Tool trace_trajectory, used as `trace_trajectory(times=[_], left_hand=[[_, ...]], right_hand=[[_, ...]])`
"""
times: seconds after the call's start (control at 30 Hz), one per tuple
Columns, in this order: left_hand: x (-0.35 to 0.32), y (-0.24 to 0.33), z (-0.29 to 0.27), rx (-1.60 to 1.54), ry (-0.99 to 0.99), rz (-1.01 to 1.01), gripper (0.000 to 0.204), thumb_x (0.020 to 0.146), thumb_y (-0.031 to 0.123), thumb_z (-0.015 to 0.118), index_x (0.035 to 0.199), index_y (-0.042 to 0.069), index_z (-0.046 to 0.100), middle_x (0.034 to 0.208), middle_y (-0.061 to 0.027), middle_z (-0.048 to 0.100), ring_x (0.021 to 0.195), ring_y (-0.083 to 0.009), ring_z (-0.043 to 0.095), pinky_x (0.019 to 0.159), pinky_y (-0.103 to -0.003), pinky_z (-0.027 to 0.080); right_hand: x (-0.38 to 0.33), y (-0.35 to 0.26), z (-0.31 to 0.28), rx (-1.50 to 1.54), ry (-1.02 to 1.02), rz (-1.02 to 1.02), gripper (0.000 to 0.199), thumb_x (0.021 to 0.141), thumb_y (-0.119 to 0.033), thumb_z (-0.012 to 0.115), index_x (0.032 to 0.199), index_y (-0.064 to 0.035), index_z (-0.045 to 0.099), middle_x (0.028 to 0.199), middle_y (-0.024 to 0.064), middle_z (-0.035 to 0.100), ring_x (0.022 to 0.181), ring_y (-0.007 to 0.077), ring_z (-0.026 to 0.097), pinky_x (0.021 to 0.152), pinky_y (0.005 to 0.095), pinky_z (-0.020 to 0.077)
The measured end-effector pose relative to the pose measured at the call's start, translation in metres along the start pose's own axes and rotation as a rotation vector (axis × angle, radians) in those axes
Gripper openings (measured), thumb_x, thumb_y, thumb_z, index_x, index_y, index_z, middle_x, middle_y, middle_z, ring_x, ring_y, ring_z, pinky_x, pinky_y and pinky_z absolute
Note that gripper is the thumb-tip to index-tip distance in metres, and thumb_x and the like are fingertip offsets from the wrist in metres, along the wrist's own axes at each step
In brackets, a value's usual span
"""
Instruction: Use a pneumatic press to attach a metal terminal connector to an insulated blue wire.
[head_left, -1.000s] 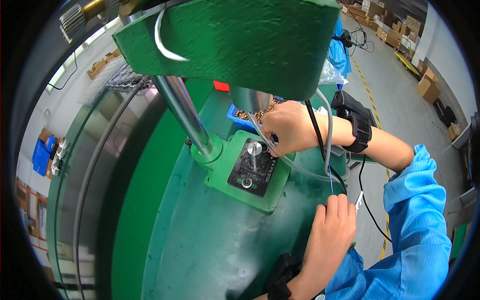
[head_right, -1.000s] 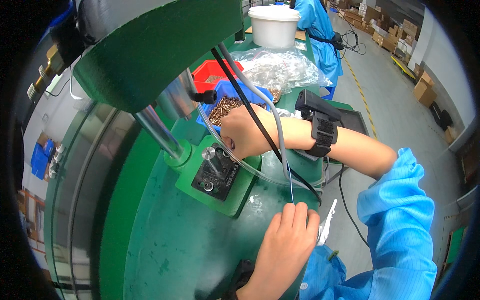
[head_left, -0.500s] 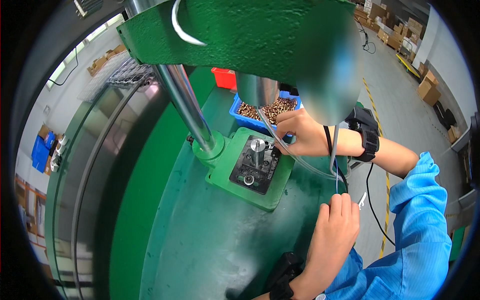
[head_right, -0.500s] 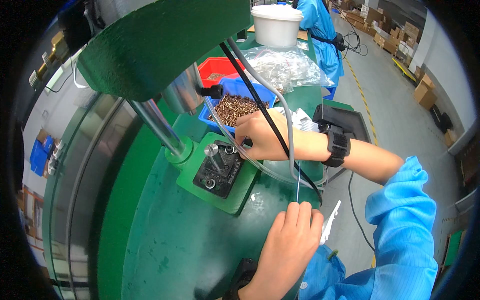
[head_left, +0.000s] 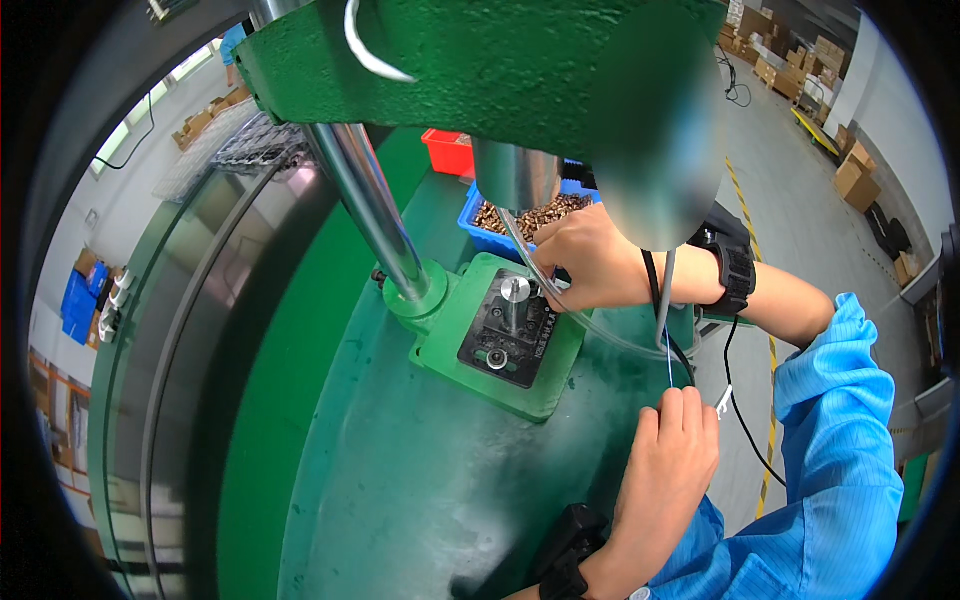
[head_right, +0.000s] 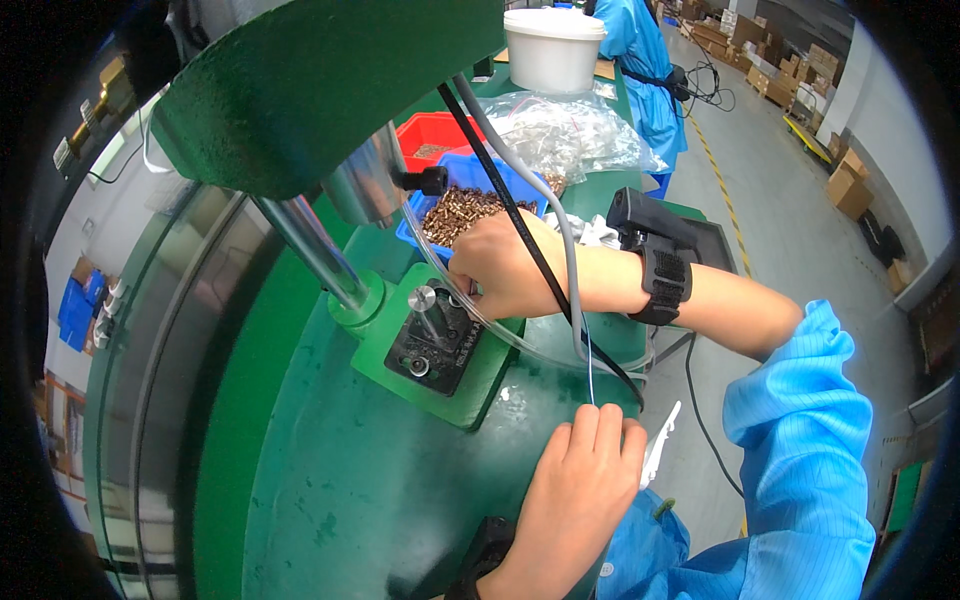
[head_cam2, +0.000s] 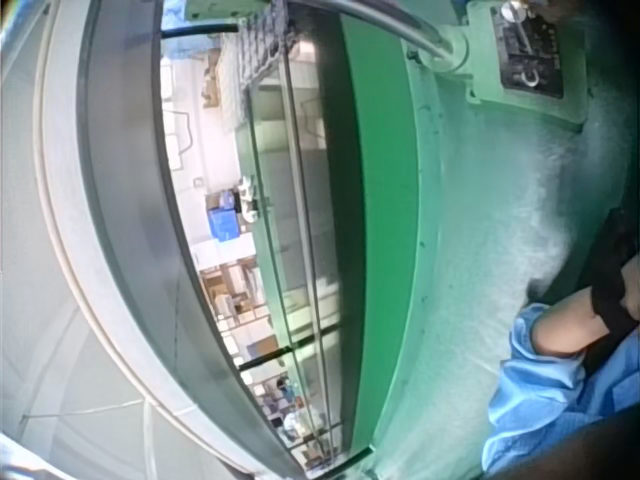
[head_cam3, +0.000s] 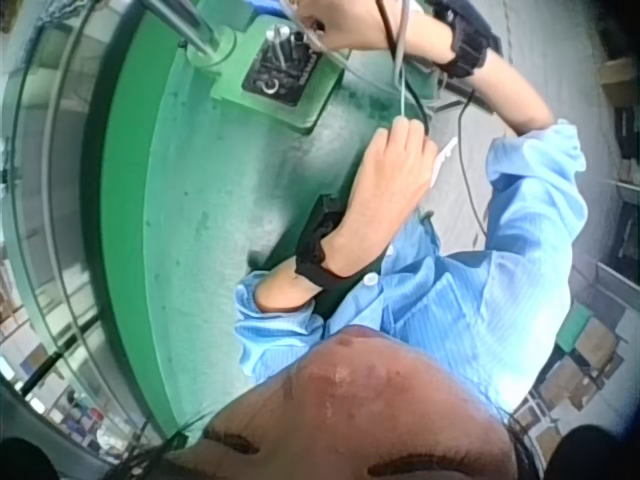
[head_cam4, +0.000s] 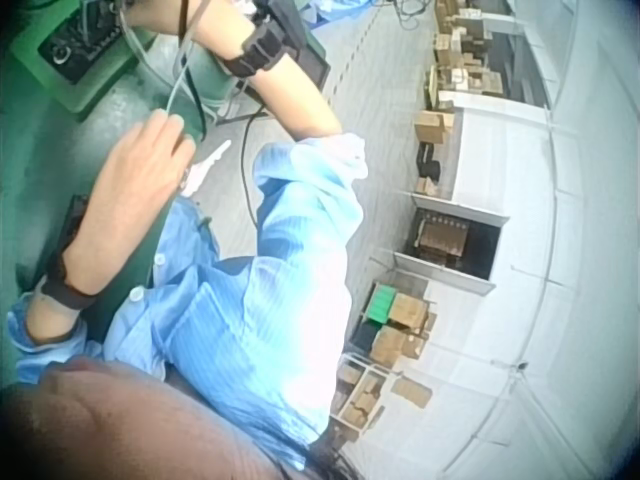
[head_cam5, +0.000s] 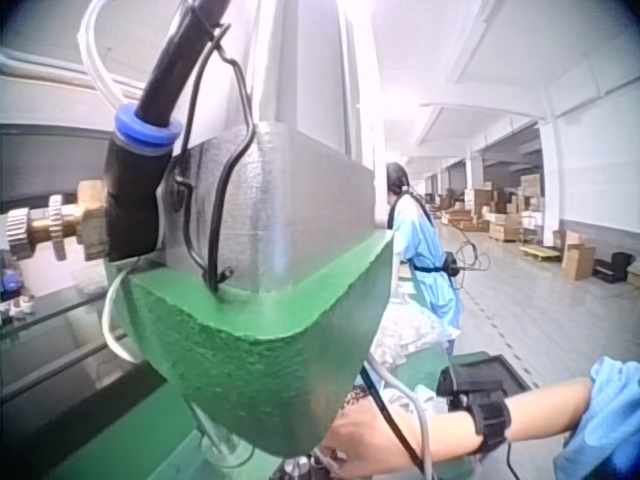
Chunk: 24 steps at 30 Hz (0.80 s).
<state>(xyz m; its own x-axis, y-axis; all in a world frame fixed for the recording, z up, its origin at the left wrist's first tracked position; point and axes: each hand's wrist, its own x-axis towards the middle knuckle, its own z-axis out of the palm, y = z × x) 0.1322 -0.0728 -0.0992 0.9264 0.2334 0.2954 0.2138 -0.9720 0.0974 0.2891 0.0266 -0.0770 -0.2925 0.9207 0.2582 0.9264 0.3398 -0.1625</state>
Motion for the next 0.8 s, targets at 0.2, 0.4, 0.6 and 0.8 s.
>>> trace_trajectory(times=[0.2,0.4,0.6,0.8], left_hand=[[0.000,0.000,0.000,-0.003,-0.010,0.001,0.006,0.070,0.014,0.053,0.072,0.012,0.048,0.073,0.0006,0.038,0.074,-0.0118,0.039,0.061,-0.023,0.030],[0.001,0.001,0.000,-0.006,-0.019,0.002,0.006,0.070,0.014,0.053,0.072,0.012,0.048,0.072,0.0003,0.038,0.074,-0.0119,0.039,0.061,-0.023,0.031],[0.002,0.001,0.003,-0.020,-0.019,-0.010,0.007,0.070,0.014,0.053,0.071,0.012,0.047,0.072,0.0002,0.038,0.074,-0.0122,0.040,0.061,-0.023,0.032],[-0.001,0.000,0.002,0.012,-0.021,-0.027,0.007,0.069,0.014,0.053,0.070,0.012,0.046,0.072,0.0000,0.039,0.074,-0.0122,0.040,0.062,-0.022,0.032]], right_hand=[[-0.007,0.003,0.005,0.043,0.088,-0.013,0.015,0.060,-0.016,0.062,0.067,-0.0030,0.060,0.064,0.0097,0.055,0.062,0.0269,0.056,0.055,0.0355,0.0438],[-0.009,0.002,0.000,0.086,0.043,0.030,0.013,0.059,-0.014,0.062,0.066,-0.0034,0.059,0.065,0.0093,0.056,0.063,0.0263,0.056,0.055,0.0349,0.0436],[-0.014,0.004,0.008,0.153,0.094,0.046,0.014,0.059,-0.012,0.062,0.071,-0.0038,0.060,0.069,0.0088,0.055,0.066,0.0282,0.056,0.057,0.0368,0.0439],[-0.017,0.007,0.015,0.194,0.198,0.015,0.011,0.060,-0.011,0.062,0.067,-0.0027,0.060,0.067,0.0090,0.055,0.062,0.0273,0.056,0.053,0.0362,0.0429]])
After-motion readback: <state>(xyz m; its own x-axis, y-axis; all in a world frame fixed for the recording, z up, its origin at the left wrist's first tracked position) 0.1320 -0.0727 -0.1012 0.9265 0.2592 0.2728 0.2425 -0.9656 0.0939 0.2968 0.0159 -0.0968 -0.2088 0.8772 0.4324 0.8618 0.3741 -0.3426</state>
